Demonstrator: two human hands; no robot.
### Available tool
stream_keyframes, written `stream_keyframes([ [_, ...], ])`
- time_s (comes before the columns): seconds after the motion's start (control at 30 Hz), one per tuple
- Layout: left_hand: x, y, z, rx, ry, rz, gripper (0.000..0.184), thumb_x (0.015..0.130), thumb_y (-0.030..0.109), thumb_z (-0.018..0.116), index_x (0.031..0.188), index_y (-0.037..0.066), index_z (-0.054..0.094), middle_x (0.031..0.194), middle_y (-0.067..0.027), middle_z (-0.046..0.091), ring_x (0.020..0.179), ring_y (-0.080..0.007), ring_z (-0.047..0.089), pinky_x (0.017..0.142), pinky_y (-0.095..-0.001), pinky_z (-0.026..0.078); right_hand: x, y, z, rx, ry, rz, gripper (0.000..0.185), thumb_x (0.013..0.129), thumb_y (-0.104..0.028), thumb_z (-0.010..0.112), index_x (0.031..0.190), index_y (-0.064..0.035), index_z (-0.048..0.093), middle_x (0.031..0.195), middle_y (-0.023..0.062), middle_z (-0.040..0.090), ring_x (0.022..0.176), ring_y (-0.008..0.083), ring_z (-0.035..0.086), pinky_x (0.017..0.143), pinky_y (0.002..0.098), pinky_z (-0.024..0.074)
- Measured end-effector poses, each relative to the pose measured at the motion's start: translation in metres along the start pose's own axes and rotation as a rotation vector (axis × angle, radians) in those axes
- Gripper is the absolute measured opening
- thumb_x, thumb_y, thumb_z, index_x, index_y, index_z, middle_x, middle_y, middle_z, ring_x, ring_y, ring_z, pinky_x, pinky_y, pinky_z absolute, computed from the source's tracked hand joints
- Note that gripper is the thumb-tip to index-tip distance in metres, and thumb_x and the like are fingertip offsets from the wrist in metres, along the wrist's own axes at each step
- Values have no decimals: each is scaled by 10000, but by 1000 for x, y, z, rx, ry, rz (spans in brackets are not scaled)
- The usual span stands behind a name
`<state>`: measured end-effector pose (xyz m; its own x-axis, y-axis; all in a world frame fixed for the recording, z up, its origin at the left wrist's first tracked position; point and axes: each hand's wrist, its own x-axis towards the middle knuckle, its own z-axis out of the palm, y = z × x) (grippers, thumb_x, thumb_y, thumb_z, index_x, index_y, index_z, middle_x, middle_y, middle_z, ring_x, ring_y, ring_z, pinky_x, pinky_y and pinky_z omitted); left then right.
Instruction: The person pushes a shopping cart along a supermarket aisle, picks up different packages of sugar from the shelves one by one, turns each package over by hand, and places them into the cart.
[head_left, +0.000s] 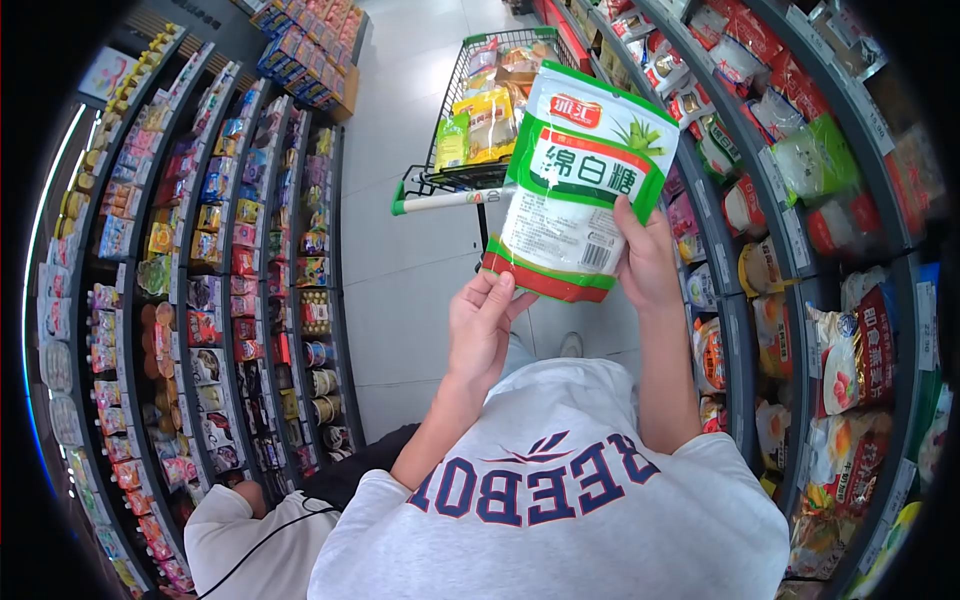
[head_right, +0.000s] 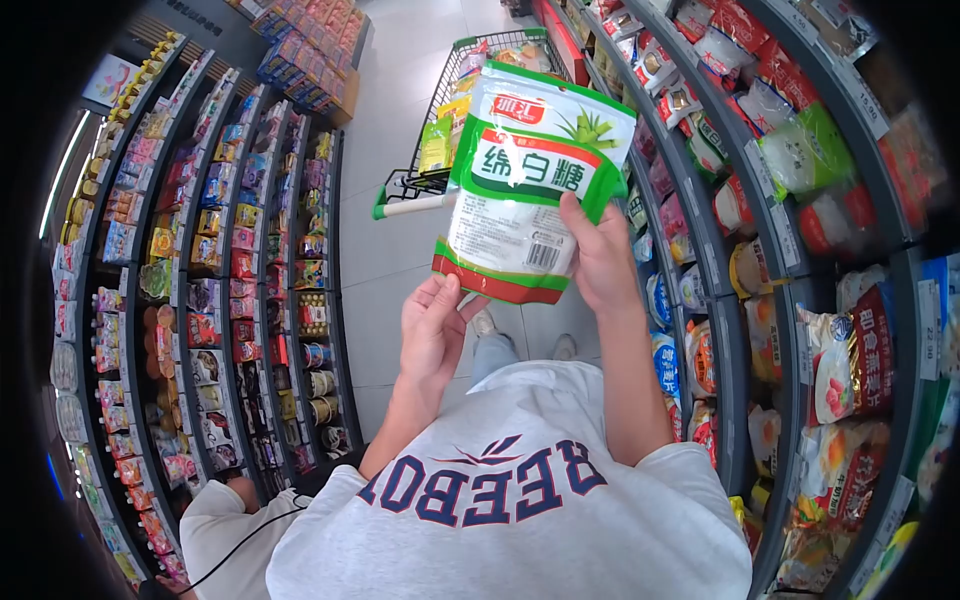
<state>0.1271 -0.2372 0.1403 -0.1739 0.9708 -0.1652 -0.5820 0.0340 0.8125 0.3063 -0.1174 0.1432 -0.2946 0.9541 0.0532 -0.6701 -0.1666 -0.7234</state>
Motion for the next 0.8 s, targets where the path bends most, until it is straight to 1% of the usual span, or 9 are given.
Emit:
stream_keyframes([
  [0.07, -1, 5, 8, -12, 20, -6, 139, 1015, 168, 596, 1007, 38, 643, 1089, -79, 705, 999, -138, 665, 936, -359, 538, 1, 1, -2, -4, 0, 13, 280, 1033, -158, 552, 1258, 4, 586, 1233, 103, 662, 1077, 166, 657, 920, 317, 529],
  [0.2, 2, 4, 8, -3, 45, -10, 141, 1014, 163, 597, 1011, 33, 651, 1081, -84, 708, 992, -143, 671, 935, -366, 542, 5, 5, -10, -14, -17, 45, 321, 1041, -204, 543, 1274, 15, 571, 1243, 116, 660, 1107, 170, 653, 941, 317, 526],
  [0.27, 3, 2, 4, -5, 37, -5, 137, 1014, 160, 598, 1003, 35, 653, 1077, -85, 709, 988, -145, 672, 935, -368, 543, 5, 5, -10, -11, -13, 45, 322, 1042, -207, 542, 1273, 14, 572, 1241, 115, 661, 1105, 170, 654, 940, 317, 527],
  [0.37, 5, -4, -1, 13, 1, 6, 173, 1008, 197, 597, 1046, 36, 651, 1153, -91, 701, 1073, -170, 653, 963, -406, 524, 7, 2, -10, -6, -20, 48, 326, 1043, -207, 539, 1276, 20, 566, 1245, 119, 657, 1104, 174, 654, 941, 322, 528],
  [0.53, 6, -6, -1, 5, 25, 8, 168, 1010, 196, 594, 1072, 54, 658, 1165, -88, 698, 1102, -179, 639, 966, -404, 519, 11, -2, -6, -16, 25, 49, 339, 1048, -200, 521, 1287, 40, 542, 1252, 132, 644, 1114, 188, 651, 955, 337, 528],
  [0.57, 8, -6, -1, 13, 18, 10, 170, 1011, 198, 593, 1079, 56, 659, 1165, -89, 698, 1106, -182, 637, 967, -404, 518, 12, -1, -8, 14, 13, 49, 333, 1028, -199, 563, 1285, 12, 563, 1234, 103, 656, 1081, 173, 657, 944, 314, 521],
  [0.67, 9, -7, 0, -4, 8, 19, 196, 1017, 212, 582, 1095, 47, 655, 1170, -96, 693, 1102, -200, 640, 962, -408, 526, 14, -4, -13, -11, -35, 36, 333, 1030, -231, 567, 1258, 10, 590, 1188, 95, 679, 1038, 164, 672, 909, 306, 536],
  [0.77, 8, -4, 6, -44, 25, -9, 140, 1010, 173, 600, 991, 43, 647, 1060, -90, 709, 1025, -196, 674, 912, -409, 560, 12, -7, -12, -28, -38, 21, 335, 1031, -252, 567, 1236, 10, 606, 1167, 95, 690, 1010, 152, 681, 878, 299, 548],
  [0.8, 10, -4, 6, -26, 30, -19, 144, 1009, 179, 603, 1021, 41, 638, 1081, -98, 704, 1031, -197, 672, 912, -415, 561, 12, -7, -12, -26, -41, 18, 336, 1031, -257, 568, 1230, 11, 610, 1164, 95, 692, 1004, 147, 683, 867, 297, 552],
])
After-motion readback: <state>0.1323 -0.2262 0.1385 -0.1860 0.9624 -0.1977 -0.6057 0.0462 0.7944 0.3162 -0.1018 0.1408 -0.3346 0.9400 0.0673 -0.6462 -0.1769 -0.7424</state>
